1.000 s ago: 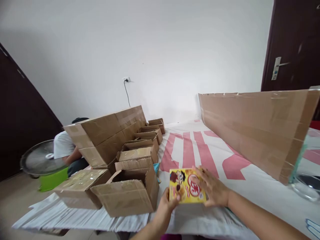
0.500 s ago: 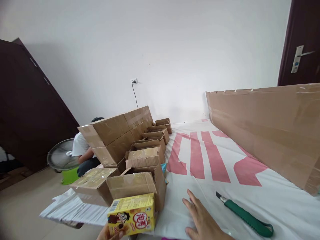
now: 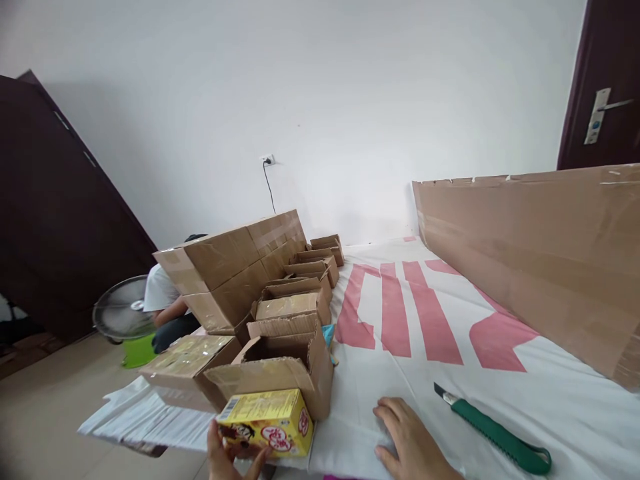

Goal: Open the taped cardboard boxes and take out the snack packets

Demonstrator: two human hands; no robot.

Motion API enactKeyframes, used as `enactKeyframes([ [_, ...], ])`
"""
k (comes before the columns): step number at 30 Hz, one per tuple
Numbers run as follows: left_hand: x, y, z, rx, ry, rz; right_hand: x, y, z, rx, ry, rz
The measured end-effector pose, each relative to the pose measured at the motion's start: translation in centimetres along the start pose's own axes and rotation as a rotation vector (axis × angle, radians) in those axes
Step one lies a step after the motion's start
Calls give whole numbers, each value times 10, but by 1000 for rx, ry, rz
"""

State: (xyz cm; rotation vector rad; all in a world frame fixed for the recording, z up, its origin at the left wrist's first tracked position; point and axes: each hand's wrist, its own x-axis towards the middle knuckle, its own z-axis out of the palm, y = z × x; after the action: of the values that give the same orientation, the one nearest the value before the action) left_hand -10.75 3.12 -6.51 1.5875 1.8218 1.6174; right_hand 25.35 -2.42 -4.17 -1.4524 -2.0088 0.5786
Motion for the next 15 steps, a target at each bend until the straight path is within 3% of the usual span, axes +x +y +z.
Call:
enactKeyframes([
  [15,35,20,27,-85,-107,-28,2,-7,-5,-30,-19,-42],
])
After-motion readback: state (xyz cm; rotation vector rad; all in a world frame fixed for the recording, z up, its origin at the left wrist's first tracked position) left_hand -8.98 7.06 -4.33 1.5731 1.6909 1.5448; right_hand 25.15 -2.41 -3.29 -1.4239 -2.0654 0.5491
